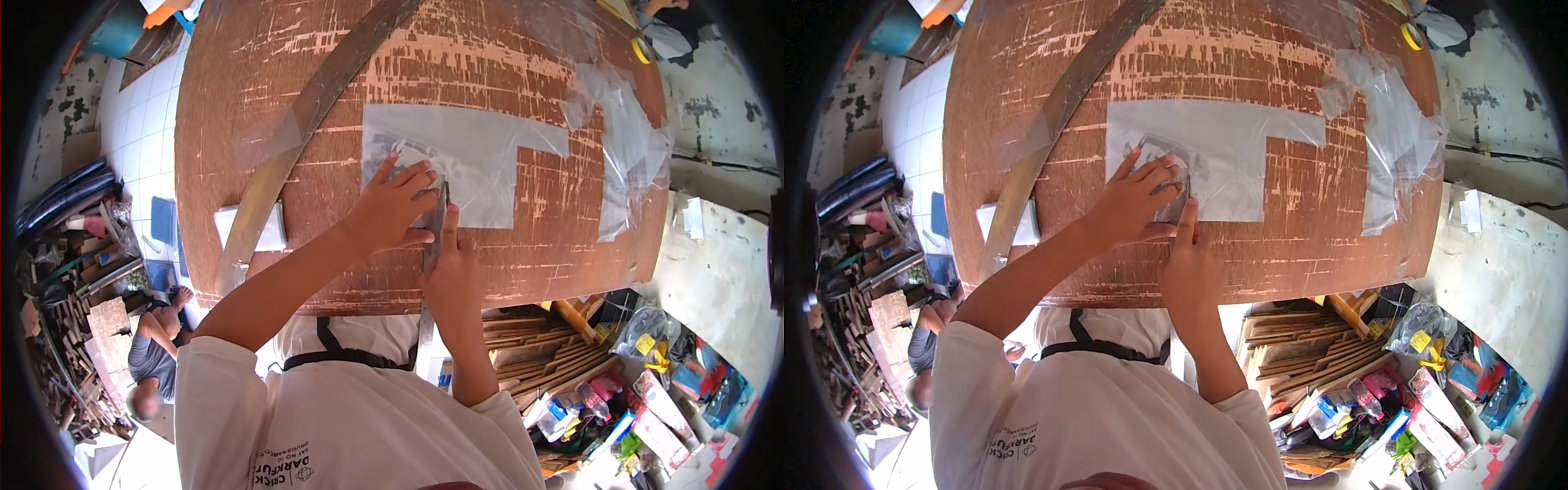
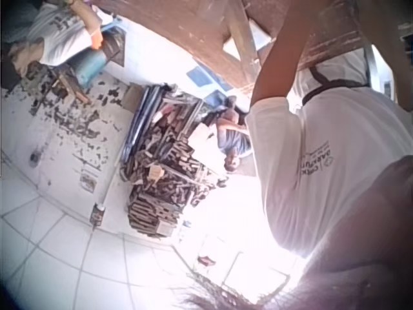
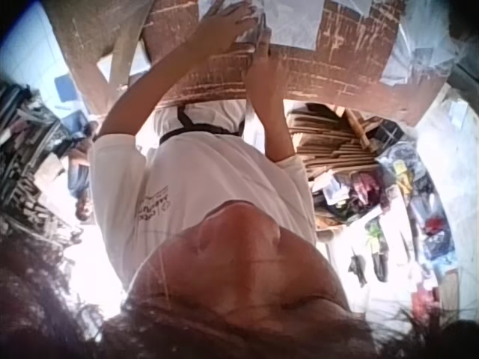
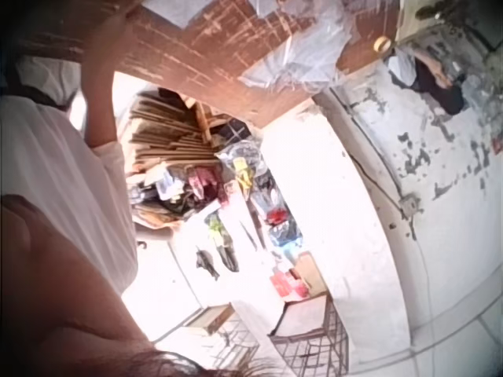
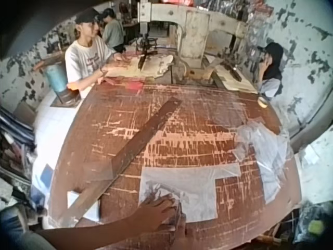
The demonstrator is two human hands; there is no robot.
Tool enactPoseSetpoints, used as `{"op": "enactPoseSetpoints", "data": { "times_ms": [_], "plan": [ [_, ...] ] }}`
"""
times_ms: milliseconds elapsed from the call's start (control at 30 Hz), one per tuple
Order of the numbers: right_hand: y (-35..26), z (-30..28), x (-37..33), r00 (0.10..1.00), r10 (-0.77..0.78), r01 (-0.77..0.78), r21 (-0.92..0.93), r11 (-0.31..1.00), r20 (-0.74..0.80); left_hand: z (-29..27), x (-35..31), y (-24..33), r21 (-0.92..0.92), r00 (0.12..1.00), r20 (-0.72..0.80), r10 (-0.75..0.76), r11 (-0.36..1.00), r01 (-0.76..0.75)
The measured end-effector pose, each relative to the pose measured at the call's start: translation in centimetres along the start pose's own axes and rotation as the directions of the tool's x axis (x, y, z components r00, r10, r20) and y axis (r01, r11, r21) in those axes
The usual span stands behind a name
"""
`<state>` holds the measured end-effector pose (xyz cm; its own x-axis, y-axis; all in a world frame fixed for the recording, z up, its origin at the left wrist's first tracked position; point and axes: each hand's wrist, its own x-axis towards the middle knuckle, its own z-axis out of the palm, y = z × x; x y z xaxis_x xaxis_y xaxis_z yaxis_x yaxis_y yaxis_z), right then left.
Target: The person cuts a plastic sheet on a wooden table using a utility knife and a ruler, then folds and handles the cut plastic piece by hand.
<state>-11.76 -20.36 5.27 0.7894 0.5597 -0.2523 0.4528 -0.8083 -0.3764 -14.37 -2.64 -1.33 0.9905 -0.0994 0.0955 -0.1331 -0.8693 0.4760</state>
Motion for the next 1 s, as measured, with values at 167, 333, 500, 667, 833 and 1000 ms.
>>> {"op": "enactPoseSetpoints", "data": {
  "times_ms": [167, 333, 500, 667, 833, 1000],
  "plan": [
    [0.6, 0.0, 0.2, 0.999, -0.040, 0.040, -0.015, 0.999, -0.012, 0.5, -0.2, -0.3, 0.023, 1.000, -0.001, 0.011, 1.000, -0.011],
    [0.9, 0.6, -1.1, 0.997, -0.070, 0.069, -0.024, 0.997, -0.032, 0.6, -0.3, -0.2, 0.053, 1.000, 0.010, 0.000, 0.999, 0.000],
    [0.6, 0.9, -3.9, 0.999, -0.031, 0.028, -0.060, 0.998, -0.044, 0.6, -0.3, -0.3, 0.047, 1.000, 0.014, 0.005, 0.999, -0.006],
    [0.3, 1.2, -6.7, 0.996, 0.070, -0.071, -0.030, 0.997, -0.051, 0.7, -0.1, -0.2, 0.047, 1.000, 0.013, 0.017, 0.999, -0.017],
    [1.3, 1.0, -6.6, 0.997, 0.038, -0.041, -0.040, 0.998, -0.068, 0.6, 0.0, -0.1, 0.055, 1.000, 0.031, -0.001, 0.998, -0.001],
    [2.0, -2.3, -6.0, 0.997, -0.036, 0.043, 0.095, 0.995, -0.073, 0.5, -0.3, -0.3, 0.032, 0.998, 0.055, -0.036, 0.999, 0.034]
  ]
}}
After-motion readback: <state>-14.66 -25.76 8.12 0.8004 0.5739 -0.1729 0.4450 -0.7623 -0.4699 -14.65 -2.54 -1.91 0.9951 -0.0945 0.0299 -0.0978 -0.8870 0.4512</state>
